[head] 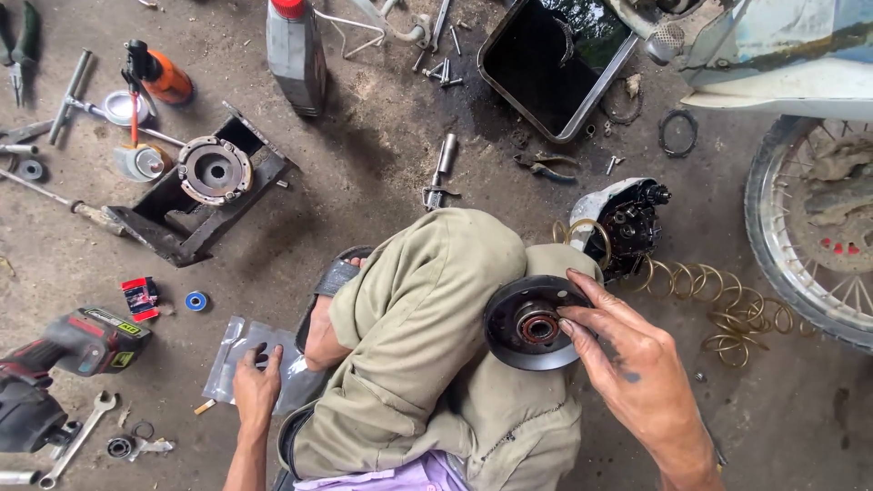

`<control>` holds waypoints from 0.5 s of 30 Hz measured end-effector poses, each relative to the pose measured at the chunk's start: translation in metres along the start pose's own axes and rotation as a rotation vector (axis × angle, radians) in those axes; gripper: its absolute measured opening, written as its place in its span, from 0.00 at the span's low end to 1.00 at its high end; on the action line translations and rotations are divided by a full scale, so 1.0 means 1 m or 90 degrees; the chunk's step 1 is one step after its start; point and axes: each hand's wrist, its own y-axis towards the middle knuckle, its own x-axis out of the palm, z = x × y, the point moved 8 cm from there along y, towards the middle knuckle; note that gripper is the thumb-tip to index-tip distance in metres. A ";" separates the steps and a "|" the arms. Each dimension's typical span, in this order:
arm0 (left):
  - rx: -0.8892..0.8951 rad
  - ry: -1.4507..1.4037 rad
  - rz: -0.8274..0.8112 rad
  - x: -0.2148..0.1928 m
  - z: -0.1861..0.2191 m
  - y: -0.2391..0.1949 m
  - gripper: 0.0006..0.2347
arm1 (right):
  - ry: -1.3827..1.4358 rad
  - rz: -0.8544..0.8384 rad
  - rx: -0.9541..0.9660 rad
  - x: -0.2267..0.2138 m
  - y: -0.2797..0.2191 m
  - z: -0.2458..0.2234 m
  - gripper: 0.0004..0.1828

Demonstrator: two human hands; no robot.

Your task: Cleaning and assembling a motorcycle clutch assembly, including oiling parts and using compressed air.

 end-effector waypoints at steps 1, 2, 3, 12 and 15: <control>-0.005 -0.003 -0.002 -0.002 0.003 -0.001 0.24 | 0.003 -0.009 0.013 0.000 0.001 0.000 0.12; -0.007 -0.004 -0.003 -0.001 0.002 0.000 0.24 | 0.003 -0.011 0.013 0.000 0.001 0.001 0.12; 0.000 -0.001 -0.003 0.000 0.002 0.001 0.24 | -0.006 -0.022 0.025 0.001 0.001 0.004 0.12; 0.021 0.005 0.004 -0.002 0.013 0.001 0.25 | -0.045 -0.031 0.000 0.006 0.005 0.013 0.11; 0.012 0.002 -0.006 -0.005 0.021 -0.002 0.25 | -0.104 0.012 -0.061 0.009 0.003 0.007 0.11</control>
